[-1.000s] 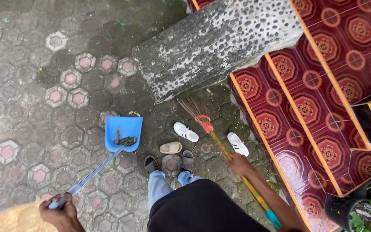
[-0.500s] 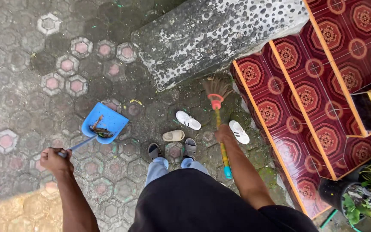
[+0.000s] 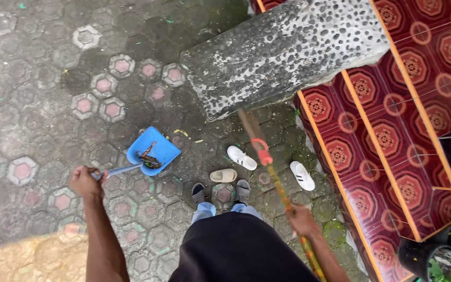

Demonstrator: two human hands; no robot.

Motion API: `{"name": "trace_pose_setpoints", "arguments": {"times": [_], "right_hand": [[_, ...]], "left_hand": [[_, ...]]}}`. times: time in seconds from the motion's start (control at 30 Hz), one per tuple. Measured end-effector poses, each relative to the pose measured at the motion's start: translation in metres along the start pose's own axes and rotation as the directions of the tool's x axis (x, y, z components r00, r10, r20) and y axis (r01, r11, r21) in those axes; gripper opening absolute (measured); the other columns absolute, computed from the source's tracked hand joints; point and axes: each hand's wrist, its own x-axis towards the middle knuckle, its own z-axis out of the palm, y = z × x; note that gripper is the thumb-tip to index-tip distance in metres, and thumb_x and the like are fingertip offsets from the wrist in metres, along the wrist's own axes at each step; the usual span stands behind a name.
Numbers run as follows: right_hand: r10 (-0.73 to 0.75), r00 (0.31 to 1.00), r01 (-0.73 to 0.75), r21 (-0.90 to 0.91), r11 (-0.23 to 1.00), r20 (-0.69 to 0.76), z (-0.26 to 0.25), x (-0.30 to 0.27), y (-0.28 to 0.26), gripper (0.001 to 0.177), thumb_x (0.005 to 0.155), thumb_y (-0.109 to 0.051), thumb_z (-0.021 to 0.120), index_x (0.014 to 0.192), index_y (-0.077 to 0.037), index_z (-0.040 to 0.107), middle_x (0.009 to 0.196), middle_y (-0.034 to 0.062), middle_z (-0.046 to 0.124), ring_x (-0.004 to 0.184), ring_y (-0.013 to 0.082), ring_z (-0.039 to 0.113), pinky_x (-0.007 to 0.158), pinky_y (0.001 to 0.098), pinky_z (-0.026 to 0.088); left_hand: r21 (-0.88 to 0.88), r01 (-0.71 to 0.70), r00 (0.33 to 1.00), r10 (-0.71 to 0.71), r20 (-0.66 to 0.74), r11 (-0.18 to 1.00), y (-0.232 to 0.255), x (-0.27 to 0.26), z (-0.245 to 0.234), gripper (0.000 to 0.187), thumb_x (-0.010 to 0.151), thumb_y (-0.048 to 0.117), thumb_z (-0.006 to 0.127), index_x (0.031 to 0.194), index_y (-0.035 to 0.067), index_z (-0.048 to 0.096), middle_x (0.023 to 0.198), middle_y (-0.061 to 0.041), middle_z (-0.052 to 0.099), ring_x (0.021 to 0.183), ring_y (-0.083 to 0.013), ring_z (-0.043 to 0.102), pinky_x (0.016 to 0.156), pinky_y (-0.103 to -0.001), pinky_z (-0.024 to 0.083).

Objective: The recorder uses a broom and a dustpan to sweep debris and leaves on a concrete outdoor surface.

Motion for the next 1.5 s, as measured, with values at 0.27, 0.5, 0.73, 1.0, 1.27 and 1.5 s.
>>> {"name": "trace_pose_setpoints", "arguments": {"times": [0.27,0.5,0.73,1.0,1.27,1.5], "right_hand": [[-0.121,0.993,0.117,-0.163,0.98,-0.015,0.059,0.109,-0.064,0.026,0.09,-0.02,0.063,0.094,0.005,0.069,0.071,0.0172,0.069,0.06,0.0254,0.069,0.062,0.0438,0.057],[-0.164,0.935,0.193,-0.065,0.979,0.314,0.113,0.043,-0.145,0.026,0.097,-0.019,0.056,0.094,0.003,0.07,0.063,0.0074,0.065,0.048,0.0173,0.061,0.045,0.035,0.05],[-0.159,0.905,0.193,-0.049,0.98,0.396,0.076,-0.016,-0.214,0.055,0.097,-0.017,0.054,0.151,-0.018,0.045,0.063,0.0002,0.061,0.048,0.0122,0.057,0.046,0.0315,0.053],[-0.376,0.926,0.365,-0.3,0.881,0.023,0.113,0.099,-0.224,0.039,0.09,-0.019,0.061,0.122,0.004,0.061,0.091,0.0308,0.07,0.091,0.0459,0.071,0.076,0.0519,0.056],[-0.172,0.924,0.232,-0.143,0.962,0.34,0.091,0.067,-0.209,0.034,0.096,-0.017,0.056,0.124,-0.001,0.066,0.071,0.0111,0.067,0.055,0.0165,0.061,0.053,0.0375,0.051],[-0.178,0.957,0.207,-0.106,0.973,0.23,0.05,0.036,-0.251,0.05,0.098,-0.021,0.053,0.148,-0.017,0.053,0.072,0.0108,0.067,0.054,0.0162,0.059,0.051,0.0358,0.053]], "left_hand": [[0.213,0.094,0.985,-0.122,0.122,0.973,0.012,0.035,0.021,0.009,0.1,0.009,0.051,0.091,0.007,0.053,0.078,-0.005,0.054,0.069,-0.0139,0.056,0.064,-0.041,0.064],[0.195,0.066,0.983,-0.098,0.155,0.978,0.011,0.056,0.039,0.019,0.105,0.015,0.05,0.089,0.004,0.053,0.078,-0.005,0.053,0.067,-0.013,0.056,0.066,-0.044,0.066],[0.183,0.096,0.986,-0.119,0.117,0.978,0.02,0.069,0.041,0.013,0.098,0.007,0.048,0.087,0.002,0.053,0.076,-0.006,0.055,0.065,-0.0139,0.056,0.064,-0.044,0.068],[0.194,0.04,0.983,-0.074,0.17,0.98,0.019,0.068,0.033,0.017,0.097,0.006,0.047,0.082,0.003,0.053,0.074,-0.007,0.056,0.063,-0.0139,0.056,0.062,-0.044,0.067],[0.173,0.097,0.987,-0.118,0.112,0.98,0.031,0.06,0.044,0.013,0.095,0.006,0.049,0.085,0.003,0.056,0.074,-0.005,0.055,0.062,-0.0124,0.056,0.061,-0.043,0.065],[0.219,0.143,0.978,-0.172,0.12,0.965,0.017,0.078,0.045,0.009,0.094,0.008,0.052,0.088,0.003,0.056,0.074,-0.006,0.056,0.064,-0.0129,0.057,0.061,-0.043,0.068]]}}
